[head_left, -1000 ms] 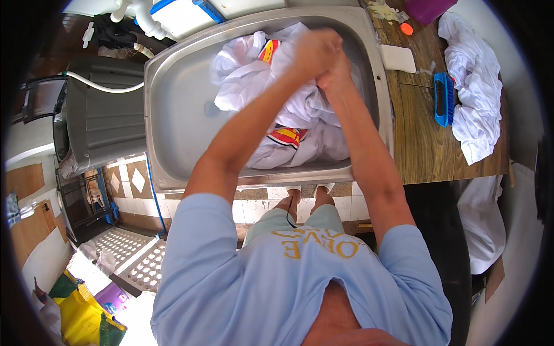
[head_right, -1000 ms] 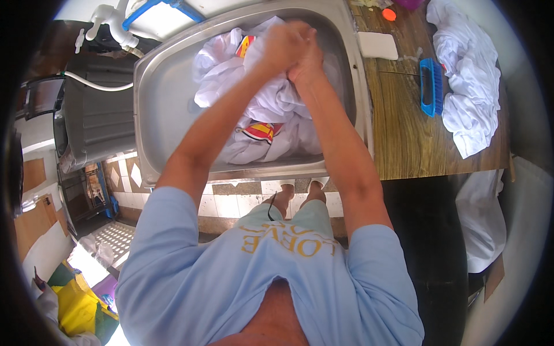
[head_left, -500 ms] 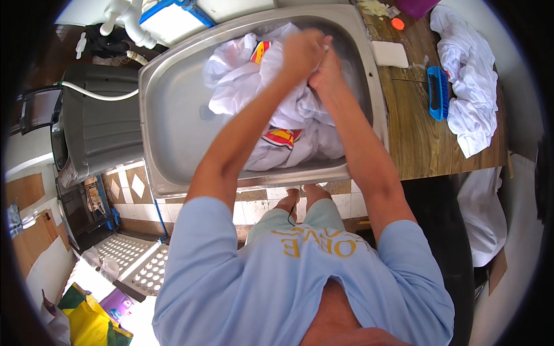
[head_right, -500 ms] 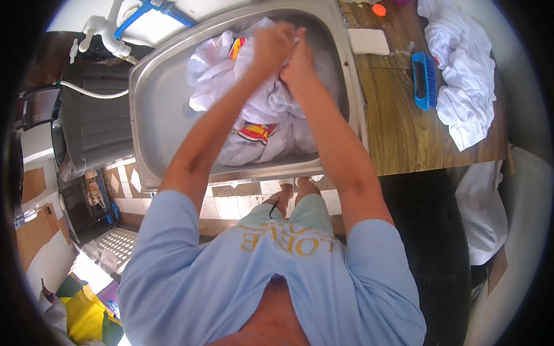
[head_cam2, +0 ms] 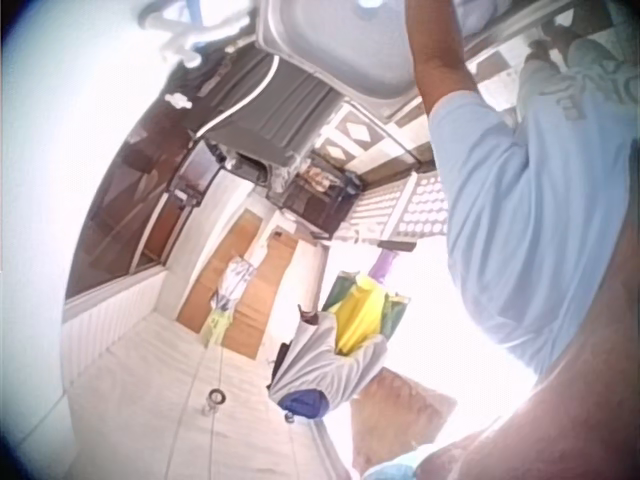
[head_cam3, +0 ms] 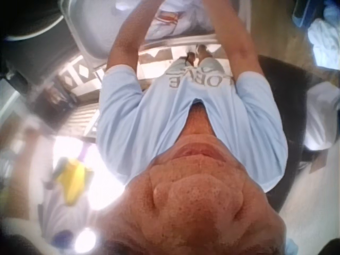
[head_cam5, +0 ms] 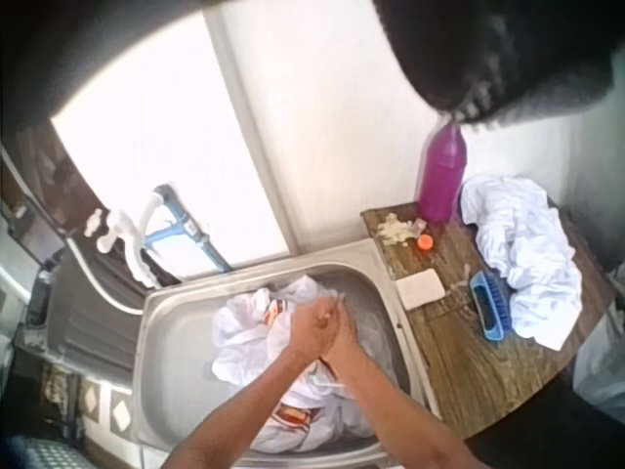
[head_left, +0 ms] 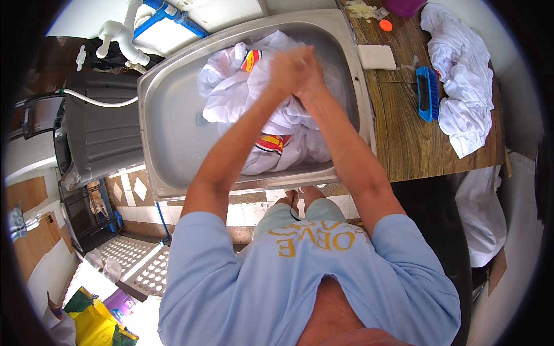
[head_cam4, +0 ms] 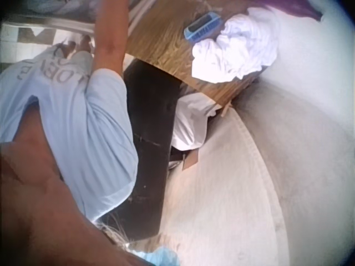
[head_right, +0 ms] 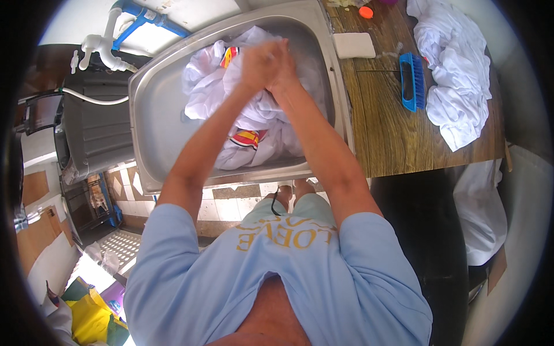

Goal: The person hand washes white garments in a sink filled with water, scrubbing specific areas of the fabric with a blue brush and by hand.

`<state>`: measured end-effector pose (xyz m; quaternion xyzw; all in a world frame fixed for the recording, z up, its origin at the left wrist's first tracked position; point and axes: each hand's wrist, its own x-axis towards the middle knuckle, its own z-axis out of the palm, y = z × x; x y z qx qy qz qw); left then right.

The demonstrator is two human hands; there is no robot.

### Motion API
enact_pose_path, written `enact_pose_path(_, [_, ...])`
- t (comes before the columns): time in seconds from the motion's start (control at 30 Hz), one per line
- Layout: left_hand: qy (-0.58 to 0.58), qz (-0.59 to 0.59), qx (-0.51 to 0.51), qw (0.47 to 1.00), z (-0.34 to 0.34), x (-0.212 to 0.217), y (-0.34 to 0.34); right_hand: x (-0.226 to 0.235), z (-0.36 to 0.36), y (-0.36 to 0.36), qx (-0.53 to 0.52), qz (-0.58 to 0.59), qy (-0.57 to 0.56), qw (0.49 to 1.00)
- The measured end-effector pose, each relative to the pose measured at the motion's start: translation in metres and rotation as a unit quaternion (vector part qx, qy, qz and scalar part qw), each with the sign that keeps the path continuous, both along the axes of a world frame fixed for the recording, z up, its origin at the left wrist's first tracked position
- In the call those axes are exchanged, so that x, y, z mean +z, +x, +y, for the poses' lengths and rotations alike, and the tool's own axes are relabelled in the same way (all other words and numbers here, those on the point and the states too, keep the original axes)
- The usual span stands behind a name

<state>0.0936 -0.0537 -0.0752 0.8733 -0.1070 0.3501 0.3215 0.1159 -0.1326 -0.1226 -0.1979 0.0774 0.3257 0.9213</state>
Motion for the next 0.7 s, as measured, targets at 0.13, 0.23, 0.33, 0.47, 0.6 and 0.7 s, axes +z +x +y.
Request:
enact_pose_path(0.13, [-0.022,0.117,0.116,0.986,0.034,0.013,0.014,0.05,0.021,-0.015,-0.038,0.094,-0.173,0.98])
enact_pose_path(0.23, [-0.047,-0.002,-0.026,0.999,0.002,-0.007,-0.005,-0.01,0.009,0.008,-0.044,0.014,-0.155,0.987])
enact_pose_path(0.33, [-0.072,0.096,0.022,0.993,0.02,-0.006,-0.01,0.003,0.008,-0.006,0.021,0.047,-0.046,0.998])
enact_pose_path(0.47, [-0.165,0.08,0.124,0.975,0.065,-0.005,0.007,0.051,0.026,-0.014,-0.009,0.108,-0.154,0.982])
enact_pose_path(0.6, [-0.425,0.146,0.067,0.891,0.058,0.007,-0.006,0.05,0.025,-0.009,-0.024,0.125,-0.178,0.976])
enact_pose_path(0.7, [-0.445,0.16,0.067,0.879,0.056,0.016,-0.01,0.056,0.023,-0.008,-0.032,0.166,-0.183,0.968])
